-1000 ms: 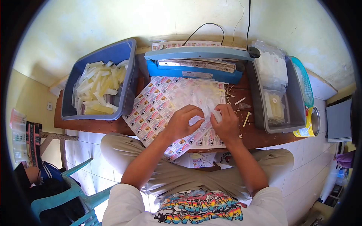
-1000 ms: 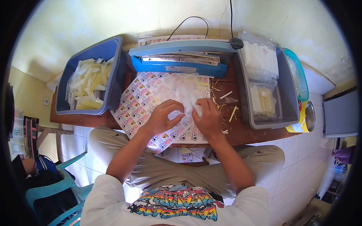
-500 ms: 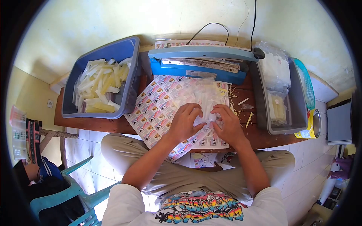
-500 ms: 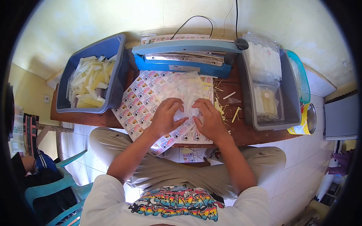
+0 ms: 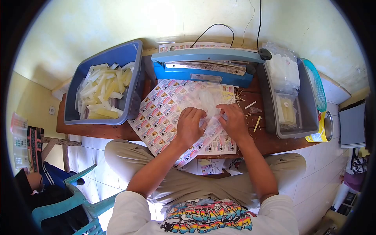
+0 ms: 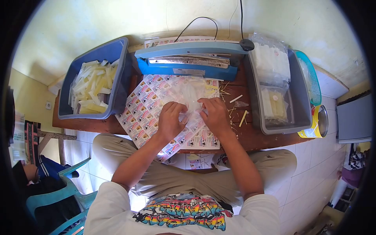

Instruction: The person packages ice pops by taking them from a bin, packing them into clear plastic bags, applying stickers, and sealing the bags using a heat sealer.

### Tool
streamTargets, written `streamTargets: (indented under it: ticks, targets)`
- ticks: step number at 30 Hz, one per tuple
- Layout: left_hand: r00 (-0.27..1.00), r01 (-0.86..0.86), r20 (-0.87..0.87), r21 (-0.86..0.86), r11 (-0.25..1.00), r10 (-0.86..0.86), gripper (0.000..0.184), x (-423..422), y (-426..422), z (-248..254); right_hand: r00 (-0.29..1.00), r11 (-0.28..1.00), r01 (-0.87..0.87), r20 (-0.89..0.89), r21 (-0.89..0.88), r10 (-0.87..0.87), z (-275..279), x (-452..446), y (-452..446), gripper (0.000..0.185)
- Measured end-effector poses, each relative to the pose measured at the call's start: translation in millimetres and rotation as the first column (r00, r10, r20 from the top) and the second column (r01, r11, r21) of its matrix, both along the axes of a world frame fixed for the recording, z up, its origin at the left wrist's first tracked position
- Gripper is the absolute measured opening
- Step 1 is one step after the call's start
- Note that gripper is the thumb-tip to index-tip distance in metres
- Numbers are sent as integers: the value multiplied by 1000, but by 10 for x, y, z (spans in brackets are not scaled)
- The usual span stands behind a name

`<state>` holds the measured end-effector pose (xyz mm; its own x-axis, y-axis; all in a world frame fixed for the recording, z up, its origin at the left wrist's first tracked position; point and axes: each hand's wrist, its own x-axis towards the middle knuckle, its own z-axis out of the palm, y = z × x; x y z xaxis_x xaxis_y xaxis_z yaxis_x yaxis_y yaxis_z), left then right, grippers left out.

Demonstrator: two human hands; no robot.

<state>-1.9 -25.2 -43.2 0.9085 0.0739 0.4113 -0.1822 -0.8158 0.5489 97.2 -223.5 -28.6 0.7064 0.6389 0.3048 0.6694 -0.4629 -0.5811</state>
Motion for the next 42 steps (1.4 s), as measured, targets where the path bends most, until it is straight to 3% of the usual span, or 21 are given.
streamTargets:
  ticks: [5, 12, 17, 21, 23, 29, 39, 42]
  targets:
    - [1000, 11, 9, 25, 1000, -12, 37, 12, 24, -15, 996, 996, 50, 73, 78, -55, -10, -6, 18, 43]
    - [999, -15, 53, 38, 999, 13, 39, -5, 31, 6, 998, 998, 30, 58, 60, -33, -20, -23, -16, 43]
    - [1000, -19, -12, 21, 1000, 19, 36, 31, 55, -24, 996, 996, 87, 16, -23, -87, -48, -7, 11, 39]
    - [1000, -23, -17, 13, 1000, 24, 37, 6, 56, -7, 993, 996, 79, 84, 31, -81, -26, -15, -12, 41]
    - [999, 3, 48, 15, 1000, -4, 44, -11, 50, -12, 993, 995, 84, 78, 53, -88, 19, -28, -52, 41]
    - [998, 56, -3, 36, 998, -56, 62, -129, 95, 44, 984, 994, 102, 141, 29, -105, 122, -115, -189, 44]
    - [998, 7, -67, 120, 993, 1, 64, -366, 283, 130, 997, 999, 44, 59, 28, -46, 222, -99, -502, 48]
    - [992, 84, -101, 150, 985, -69, 64, -397, 320, 221, 1000, 999, 18, 23, 26, -19, 292, -114, -524, 50]
